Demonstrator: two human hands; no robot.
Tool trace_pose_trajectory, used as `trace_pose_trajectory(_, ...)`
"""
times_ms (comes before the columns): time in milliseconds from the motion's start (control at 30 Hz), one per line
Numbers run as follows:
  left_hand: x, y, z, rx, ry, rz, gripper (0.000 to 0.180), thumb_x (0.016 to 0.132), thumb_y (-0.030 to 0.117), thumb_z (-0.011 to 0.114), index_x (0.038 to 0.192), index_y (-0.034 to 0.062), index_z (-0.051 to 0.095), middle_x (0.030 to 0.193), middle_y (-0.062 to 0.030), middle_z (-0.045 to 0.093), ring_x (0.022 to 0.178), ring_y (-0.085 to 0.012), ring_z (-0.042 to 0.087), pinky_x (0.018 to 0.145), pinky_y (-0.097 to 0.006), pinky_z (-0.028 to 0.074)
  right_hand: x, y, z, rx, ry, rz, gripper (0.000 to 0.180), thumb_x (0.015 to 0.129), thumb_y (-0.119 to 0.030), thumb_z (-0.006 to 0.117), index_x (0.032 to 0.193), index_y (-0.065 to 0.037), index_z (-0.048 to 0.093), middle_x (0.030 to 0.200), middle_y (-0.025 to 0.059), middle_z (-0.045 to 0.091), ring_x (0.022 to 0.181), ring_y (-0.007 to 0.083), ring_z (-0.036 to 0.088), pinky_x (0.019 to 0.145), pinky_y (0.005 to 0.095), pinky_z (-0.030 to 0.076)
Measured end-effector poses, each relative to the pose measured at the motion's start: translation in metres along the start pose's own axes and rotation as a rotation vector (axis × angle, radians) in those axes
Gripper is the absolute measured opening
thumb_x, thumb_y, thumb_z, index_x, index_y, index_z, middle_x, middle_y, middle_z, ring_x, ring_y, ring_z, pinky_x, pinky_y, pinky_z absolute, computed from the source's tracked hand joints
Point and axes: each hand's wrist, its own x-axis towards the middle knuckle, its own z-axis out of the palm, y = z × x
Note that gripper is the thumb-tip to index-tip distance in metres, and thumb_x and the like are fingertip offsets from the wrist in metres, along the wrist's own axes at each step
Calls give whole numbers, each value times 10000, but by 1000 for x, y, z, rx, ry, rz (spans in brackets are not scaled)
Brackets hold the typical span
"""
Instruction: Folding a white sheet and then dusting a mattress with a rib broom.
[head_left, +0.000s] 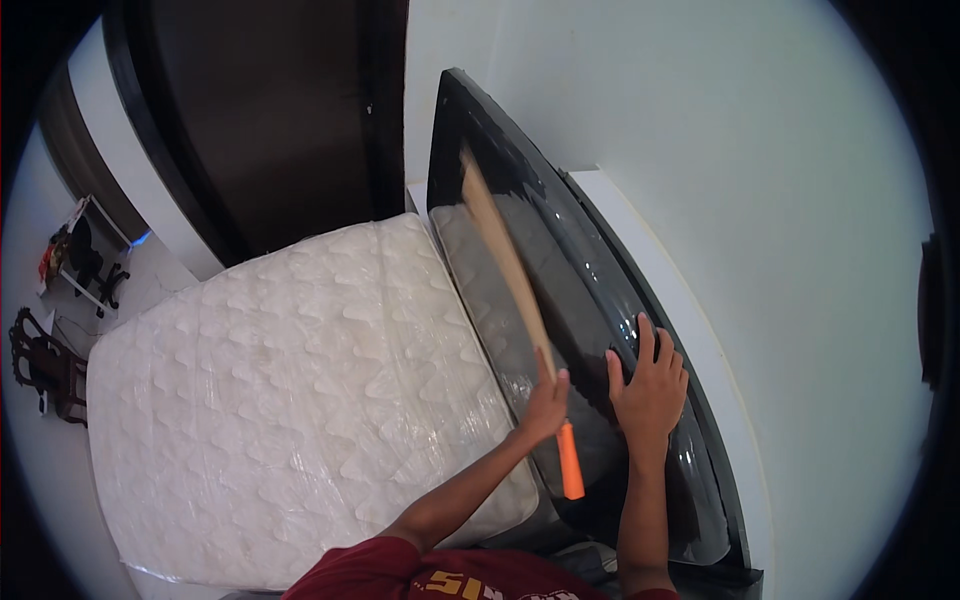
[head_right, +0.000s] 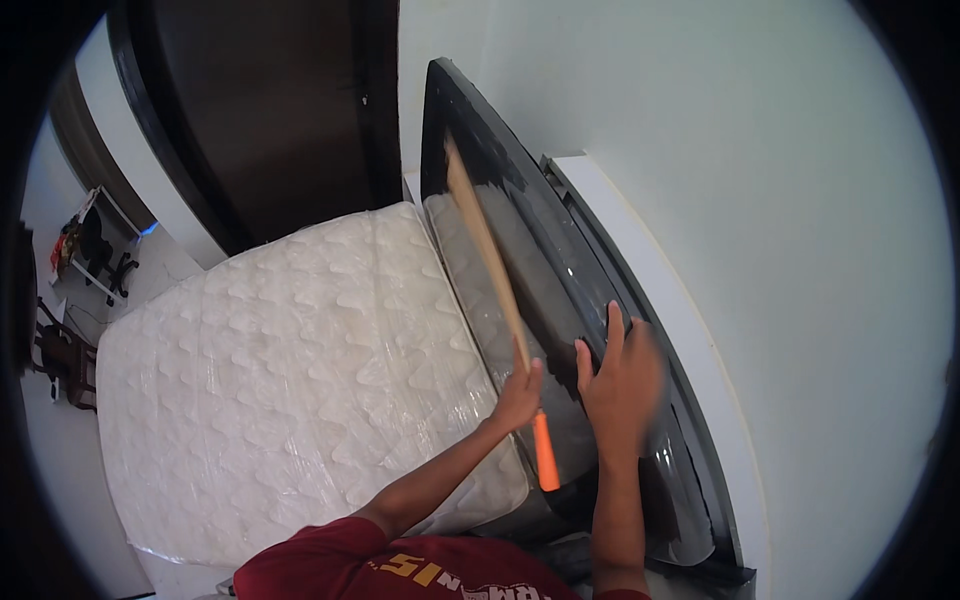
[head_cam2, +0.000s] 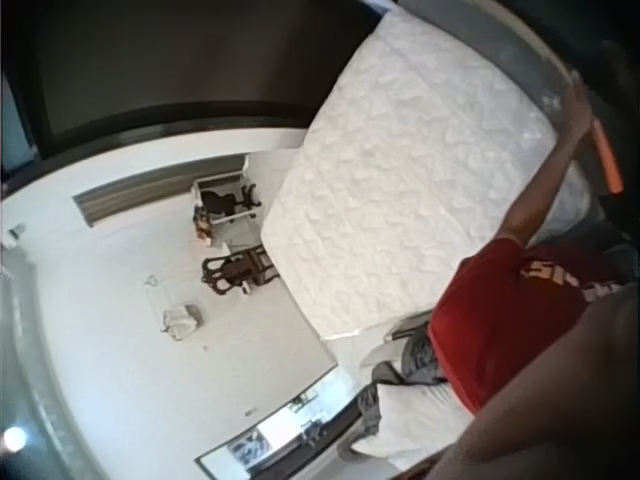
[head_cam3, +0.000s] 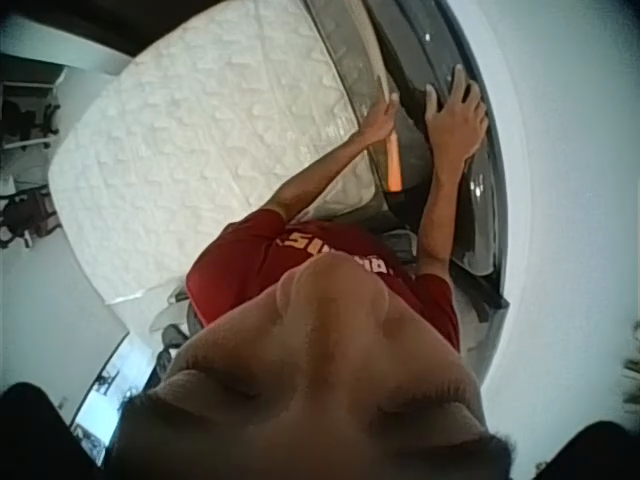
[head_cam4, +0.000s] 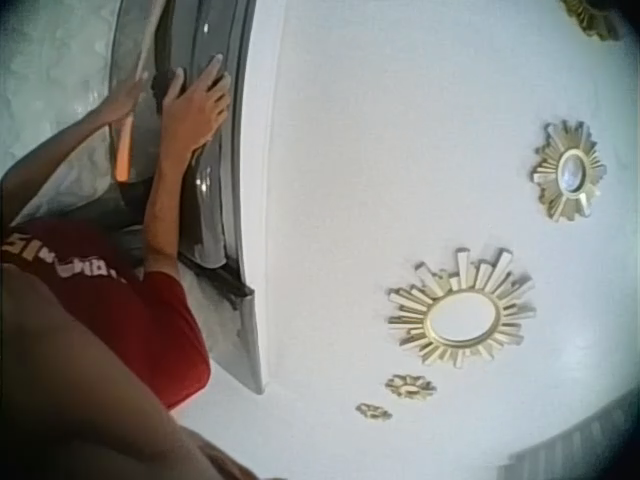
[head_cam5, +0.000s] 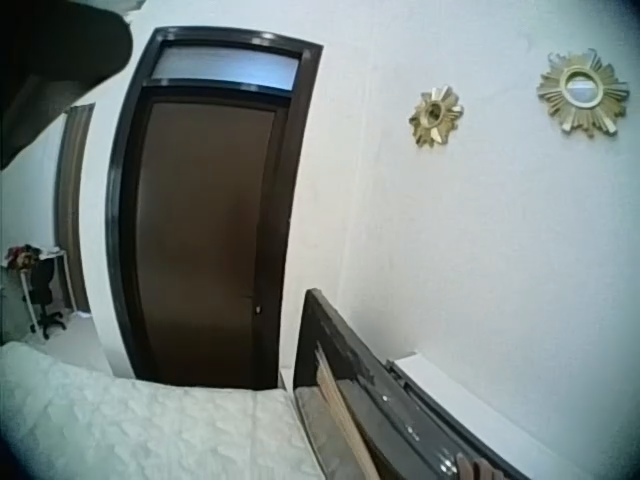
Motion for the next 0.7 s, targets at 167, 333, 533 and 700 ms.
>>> trace_pose_trajectory(167,-32,-20,16,141,-35,193,754,983,299,362,1388,-71,-156,790,-332,562,746,-471,591,666,-482,454,0,-4,4,-2,16,-19,563,832,-396,607,1315,-144,466,1189,123,519,992,279,542,806,383,439)
trace_pose_trajectory(333,-44,-54,0,220,-158,77,766,987,308,342,1372,-79,-196,1047,-420,510,931,-514,558,797,-487,449,-1,-3,4,13,24,-16,560,835,-403,596,1314,-145,467,1191,131,519,968,286,545,790,385,438)
trace_pose_trajectory(533,-66,33,-1,236,-173,188,760,976,245,380,1377,-84,-174,1091,-433,482,978,-510,550,831,-470,456,-5,-7,2,27,72,-19,499,879,-368,531,1316,-136,466,1185,147,522,915,296,543,764,403,422)
trace_pose_trajectory(700,-69,13,-48,499,-36,288,807,928,260,492,1427,-22,-76,1072,-404,505,929,-525,548,808,-504,456,-8,-2,10,78,64,-24,458,899,-313,499,1319,-133,459,1170,140,521,908,292,540,759,415,428)
